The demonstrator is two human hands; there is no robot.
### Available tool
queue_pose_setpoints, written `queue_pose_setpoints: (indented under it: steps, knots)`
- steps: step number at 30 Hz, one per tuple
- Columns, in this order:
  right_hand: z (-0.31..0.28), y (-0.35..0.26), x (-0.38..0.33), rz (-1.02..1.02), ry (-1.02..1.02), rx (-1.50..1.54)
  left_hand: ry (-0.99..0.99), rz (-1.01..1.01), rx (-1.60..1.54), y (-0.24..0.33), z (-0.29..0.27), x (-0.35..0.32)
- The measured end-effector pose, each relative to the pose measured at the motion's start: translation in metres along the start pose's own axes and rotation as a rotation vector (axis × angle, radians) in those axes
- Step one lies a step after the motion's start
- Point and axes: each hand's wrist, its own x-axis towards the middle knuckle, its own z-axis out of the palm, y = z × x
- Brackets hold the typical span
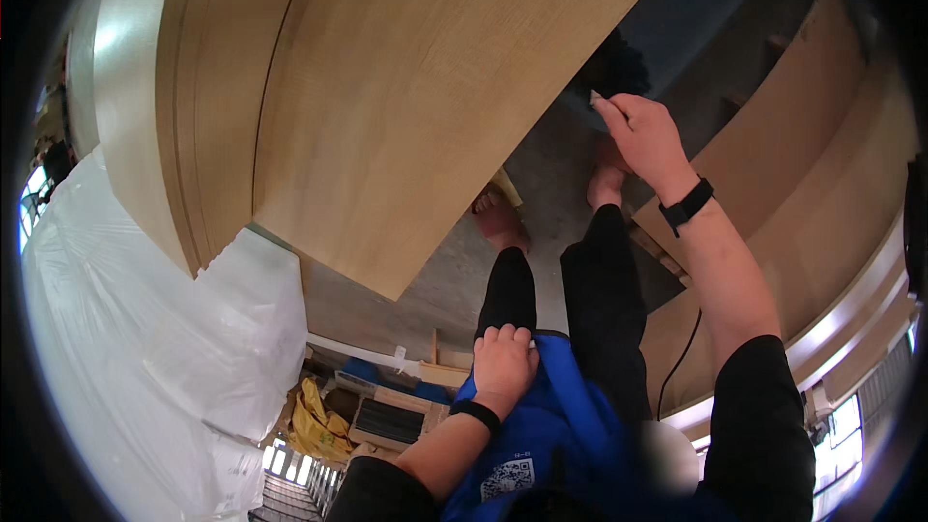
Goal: The recorder uses a white marker to mark large wooden boards and moves them within a warehouse setting.
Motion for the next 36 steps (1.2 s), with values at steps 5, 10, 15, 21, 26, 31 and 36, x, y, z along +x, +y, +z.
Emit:
queue_pose_setpoints:
  steps: [5,10,15,21,26,31,36]
  knots:
    - [0.007,-0.02,0.009,-0.075,0.002,-0.201,-0.027,-0.029,0.044,0.004,-0.005,0.002]
    - [0.02,-0.023,0.012,-0.128,-0.038,-0.298,-0.023,-0.04,0.025,0.002,-0.005,0.002]
    - [0.031,-0.023,0.012,-0.182,-0.072,-0.353,-0.017,-0.041,0.017,0.001,-0.005,0.003]
    - [0.032,-0.025,0.016,-0.172,-0.019,-0.372,0.022,-0.015,-0.027,-0.002,-0.001,0.004]
    - [0.027,-0.018,0.022,-0.177,-0.029,-0.389,-0.011,-0.033,0.017,0.001,-0.003,0.005]
    - [0.01,-0.014,0.029,-0.072,0.001,-0.344,-0.012,-0.033,0.027,0.001,-0.004,0.005]
    - [0.01,-0.007,0.027,0.033,-0.01,-0.181,-0.039,-0.051,0.032,0.002,-0.007,0.006]
